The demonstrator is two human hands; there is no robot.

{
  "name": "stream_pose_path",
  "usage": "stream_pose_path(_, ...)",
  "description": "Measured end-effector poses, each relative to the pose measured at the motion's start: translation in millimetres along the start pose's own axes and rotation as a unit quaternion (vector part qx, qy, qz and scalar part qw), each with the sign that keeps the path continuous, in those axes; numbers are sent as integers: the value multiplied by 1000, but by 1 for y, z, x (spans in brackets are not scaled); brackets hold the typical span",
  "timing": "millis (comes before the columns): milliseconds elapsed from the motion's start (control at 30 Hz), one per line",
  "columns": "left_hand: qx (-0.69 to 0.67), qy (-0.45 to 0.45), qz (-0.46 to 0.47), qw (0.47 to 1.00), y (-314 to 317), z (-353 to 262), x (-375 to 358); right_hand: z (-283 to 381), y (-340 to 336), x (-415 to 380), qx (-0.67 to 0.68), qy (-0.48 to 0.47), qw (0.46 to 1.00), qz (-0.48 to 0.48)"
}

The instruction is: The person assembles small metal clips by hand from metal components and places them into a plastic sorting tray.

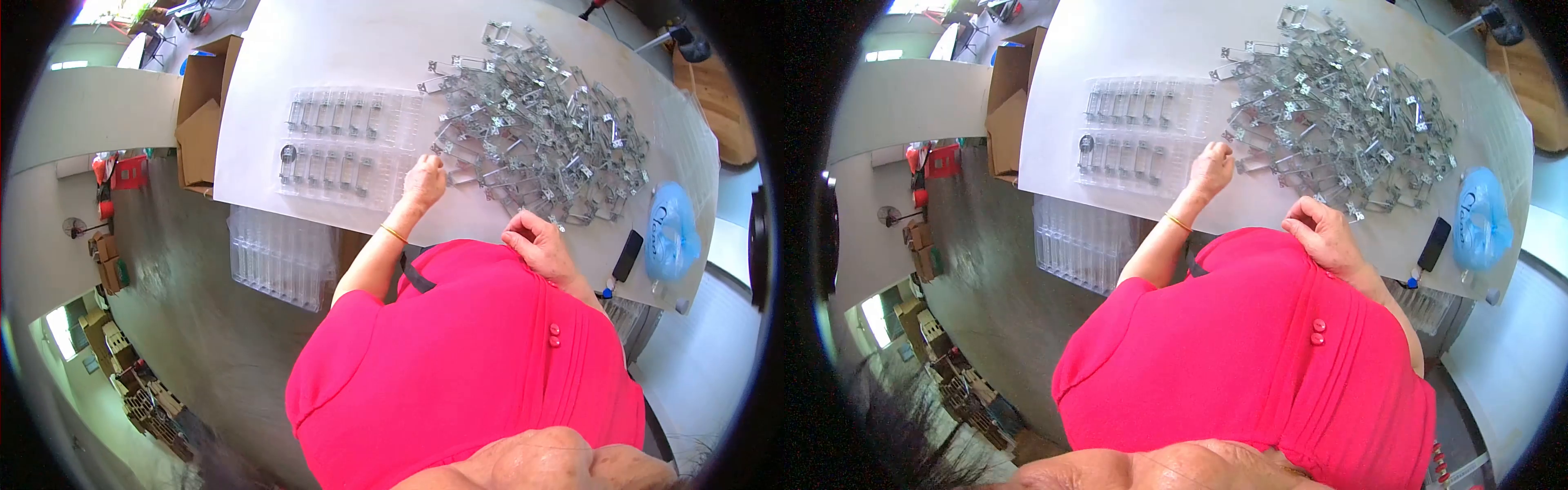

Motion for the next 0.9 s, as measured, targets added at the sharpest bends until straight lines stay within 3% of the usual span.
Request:
stream_pose_path(100, 79, 57, 21, 995, 33, -14, -9, -8, -12, -12, 6, -1, 1000, 4)
stream_pose_path(200, 148, 55, 50, 986, 44, -32, -8, -12, -27, -24, 4, -1, 1000, 8)
stream_pose_path(433, 119, 58, 35, 991, 67, -68, -6, -29, -57, -47, -11, -19, 1000, -4)
stream_pose_path(533, 118, 105, 48, 986, 89, -89, -16, -33, -67, -54, -12, -30, 999, -3)
stream_pose_path(733, 242, 149, 1, 959, 129, -100, -22, -49, -84, -64, -25, -50, 998, 12)
stream_pose_path(900, 235, 148, 31, 960, 134, -99, -21, -51, -91, -68, -36, -70, 997, 20)
Point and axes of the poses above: each hand's wrist, its own x-axis towards the middle knuckle, its own y-axis out of the palm, z = x × y, the point moved 3 cm from there along x, towards the middle knuckle, and after that the axes turned 1 degree about -x, right-handed, at the moved point
